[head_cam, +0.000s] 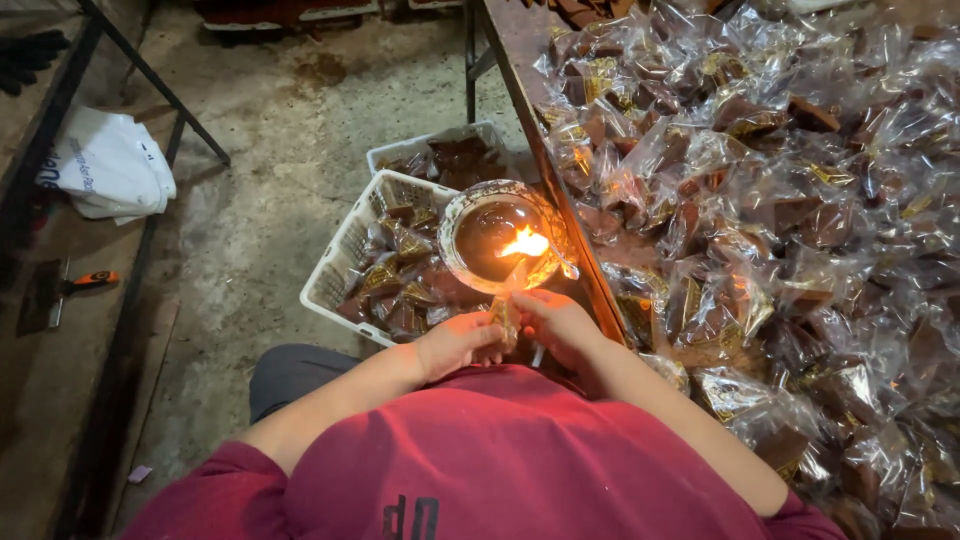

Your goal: Sealing plastic bags containing food items by melting the edges over a candle flame.

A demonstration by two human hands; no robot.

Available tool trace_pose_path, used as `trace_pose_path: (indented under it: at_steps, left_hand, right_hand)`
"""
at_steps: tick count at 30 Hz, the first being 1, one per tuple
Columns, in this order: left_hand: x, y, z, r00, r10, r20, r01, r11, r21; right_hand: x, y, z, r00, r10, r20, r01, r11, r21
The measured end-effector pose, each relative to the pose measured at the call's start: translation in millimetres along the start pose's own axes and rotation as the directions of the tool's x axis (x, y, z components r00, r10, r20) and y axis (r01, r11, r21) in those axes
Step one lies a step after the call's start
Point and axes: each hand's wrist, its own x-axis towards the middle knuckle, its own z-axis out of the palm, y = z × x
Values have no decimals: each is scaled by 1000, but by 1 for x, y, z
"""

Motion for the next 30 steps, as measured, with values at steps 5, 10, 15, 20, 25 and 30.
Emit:
trace_pose_path:
  at_steps: [5, 10, 15, 20, 25, 30]
  left_hand:
    - [-40, 35, 15, 991, 88, -101, -99, 988, -119]
    - [-34, 20, 1, 978, 101, -183, -101, 995, 12]
    - [-60, 38, 20, 947, 36, -319, -29, 999, 27]
    - [-28, 2, -60, 767, -22, -642, -59, 993, -105]
    - [-27, -2, -59, 888, 46, -457, -48, 999, 9]
    - [-32, -4, -51, 946, 47, -322, 1, 989, 146]
  right_hand:
    - [-11, -8, 3, 999, -25, 21, 20, 978, 206]
    - [-22, -2, -7, 966, 45, 254, 107, 826, -554]
    - [13, 12, -36, 943, -303, 137, 299, 591, -749]
    - [21, -20, -111, 692, -721, -32, 294, 322, -900]
    - [38, -24, -165, 875, -243, -419, -383, 182, -905]
    - [54, -8, -185, 748, -586, -310, -178, 272, -946]
